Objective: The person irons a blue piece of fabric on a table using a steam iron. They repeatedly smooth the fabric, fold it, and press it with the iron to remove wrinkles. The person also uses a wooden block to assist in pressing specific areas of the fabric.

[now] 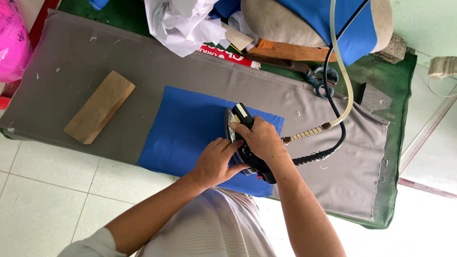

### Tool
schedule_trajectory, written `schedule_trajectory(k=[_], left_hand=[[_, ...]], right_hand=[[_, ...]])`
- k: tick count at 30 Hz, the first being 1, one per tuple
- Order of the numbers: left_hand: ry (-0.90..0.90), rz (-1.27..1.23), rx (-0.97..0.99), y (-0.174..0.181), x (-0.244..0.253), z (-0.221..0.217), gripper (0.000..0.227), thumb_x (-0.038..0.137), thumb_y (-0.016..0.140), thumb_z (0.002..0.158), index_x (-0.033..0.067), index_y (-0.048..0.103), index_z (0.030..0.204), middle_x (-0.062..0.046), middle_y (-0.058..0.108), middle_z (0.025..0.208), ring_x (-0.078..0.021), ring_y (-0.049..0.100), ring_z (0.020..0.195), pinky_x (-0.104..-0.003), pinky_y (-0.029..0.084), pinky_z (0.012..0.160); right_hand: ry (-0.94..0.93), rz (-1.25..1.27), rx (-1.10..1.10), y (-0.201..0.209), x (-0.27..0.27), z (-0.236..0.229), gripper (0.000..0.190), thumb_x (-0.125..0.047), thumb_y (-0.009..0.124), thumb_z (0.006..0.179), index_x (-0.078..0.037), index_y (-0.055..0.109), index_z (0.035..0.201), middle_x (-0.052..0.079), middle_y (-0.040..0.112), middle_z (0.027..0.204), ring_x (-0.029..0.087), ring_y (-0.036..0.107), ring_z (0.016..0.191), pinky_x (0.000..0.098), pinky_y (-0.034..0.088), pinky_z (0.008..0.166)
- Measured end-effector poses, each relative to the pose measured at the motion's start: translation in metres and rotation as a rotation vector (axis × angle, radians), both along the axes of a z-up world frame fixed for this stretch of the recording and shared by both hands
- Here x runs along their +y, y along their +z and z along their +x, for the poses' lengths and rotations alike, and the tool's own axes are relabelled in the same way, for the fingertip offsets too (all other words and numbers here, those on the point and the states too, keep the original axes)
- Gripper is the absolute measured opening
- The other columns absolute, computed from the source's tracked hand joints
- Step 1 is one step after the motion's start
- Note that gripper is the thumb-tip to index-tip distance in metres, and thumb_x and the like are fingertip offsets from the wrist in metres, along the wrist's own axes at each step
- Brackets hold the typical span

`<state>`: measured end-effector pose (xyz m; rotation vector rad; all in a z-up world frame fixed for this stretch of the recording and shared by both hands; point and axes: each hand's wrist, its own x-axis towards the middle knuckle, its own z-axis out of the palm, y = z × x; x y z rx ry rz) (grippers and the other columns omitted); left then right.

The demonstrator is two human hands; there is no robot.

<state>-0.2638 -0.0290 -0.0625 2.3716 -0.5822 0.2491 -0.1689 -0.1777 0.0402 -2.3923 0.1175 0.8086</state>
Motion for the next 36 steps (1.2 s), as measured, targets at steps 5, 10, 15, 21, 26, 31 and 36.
schedule_trajectory(k=[5, 10, 15, 21, 26, 31, 36], left_hand=[[0.07, -0.076, -0.035, -0.025, -0.017, 0.009, 0.049, 0.048, 0.078, 0.085, 0.0159, 0.064, 0.12, -0.003, 0.054, 0.087, -0.0256, 0.059, 0.078, -0.04, 0.05, 0.062], [0.045, -0.075, -0.008, -0.025, -0.018, 0.01, 0.042, 0.044, 0.078, 0.086, 0.0203, 0.067, 0.119, 0.0, 0.053, 0.088, -0.0238, 0.058, 0.079, -0.039, 0.048, 0.061], [0.087, -0.086, -0.02, -0.018, -0.018, 0.007, 0.038, 0.041, 0.078, 0.086, 0.0188, 0.067, 0.114, -0.001, 0.052, 0.087, -0.0242, 0.058, 0.079, -0.039, 0.048, 0.064], [0.085, -0.092, 0.001, -0.008, -0.012, 0.005, 0.04, 0.043, 0.078, 0.088, 0.0183, 0.064, 0.116, -0.002, 0.051, 0.089, -0.0247, 0.058, 0.08, -0.039, 0.048, 0.066], [0.203, 0.077, -0.009, -0.009, 0.035, -0.006, 0.06, 0.039, 0.079, 0.088, 0.0117, 0.059, 0.138, -0.019, 0.059, 0.13, -0.0416, 0.056, 0.127, -0.055, 0.046, 0.099], [0.395, 0.383, 0.209, -0.014, 0.081, -0.001, 0.078, 0.06, 0.05, 0.103, 0.0042, 0.042, 0.156, -0.031, 0.034, 0.161, -0.0496, 0.028, 0.151, -0.072, 0.023, 0.114], [0.438, 0.42, 0.438, -0.026, 0.1, 0.003, 0.084, 0.069, 0.036, 0.105, 0.011, 0.028, 0.165, -0.024, 0.016, 0.171, -0.0443, 0.011, 0.158, -0.07, 0.008, 0.12]], right_hand=[[-0.011, -0.005, 0.014, 0.017, 0.004, -0.003, 0.08, -0.078, 0.063, 0.084, -0.001, 0.065, 0.105, 0.025, 0.071, 0.095, 0.043, 0.072, 0.102, 0.0506, 0.059, 0.085], [-0.01, -0.027, 0.04, 0.023, 0.005, -0.003, 0.079, -0.08, 0.061, 0.083, -0.004, 0.065, 0.105, 0.023, 0.072, 0.097, 0.04, 0.072, 0.103, 0.0497, 0.059, 0.087], [-0.004, -0.033, 0.045, 0.022, 0.006, -0.003, 0.079, -0.08, 0.062, 0.082, -0.004, 0.066, 0.104, 0.021, 0.072, 0.096, 0.04, 0.073, 0.104, 0.0488, 0.059, 0.087], [-0.006, -0.035, 0.017, 0.018, 0.005, -0.005, 0.079, -0.079, 0.062, 0.083, -0.003, 0.065, 0.103, 0.024, 0.072, 0.098, 0.042, 0.072, 0.105, 0.0506, 0.059, 0.086], [-0.035, -0.122, -0.026, -0.007, 0.001, 0.001, 0.078, -0.077, 0.062, 0.086, -0.002, 0.063, 0.106, 0.026, 0.073, 0.103, 0.043, 0.071, 0.109, 0.0523, 0.058, 0.091], [-0.138, -0.216, -0.11, -0.048, -0.042, 0.033, 0.068, -0.07, 0.067, 0.09, -0.004, 0.067, 0.103, 0.026, 0.073, 0.095, 0.043, 0.072, 0.102, 0.0538, 0.058, 0.085], [-0.282, -0.165, -0.168, -0.035, -0.083, 0.048, 0.067, -0.071, 0.073, 0.086, -0.004, 0.069, 0.092, 0.022, 0.072, 0.079, 0.041, 0.074, 0.083, 0.0537, 0.057, 0.075]])
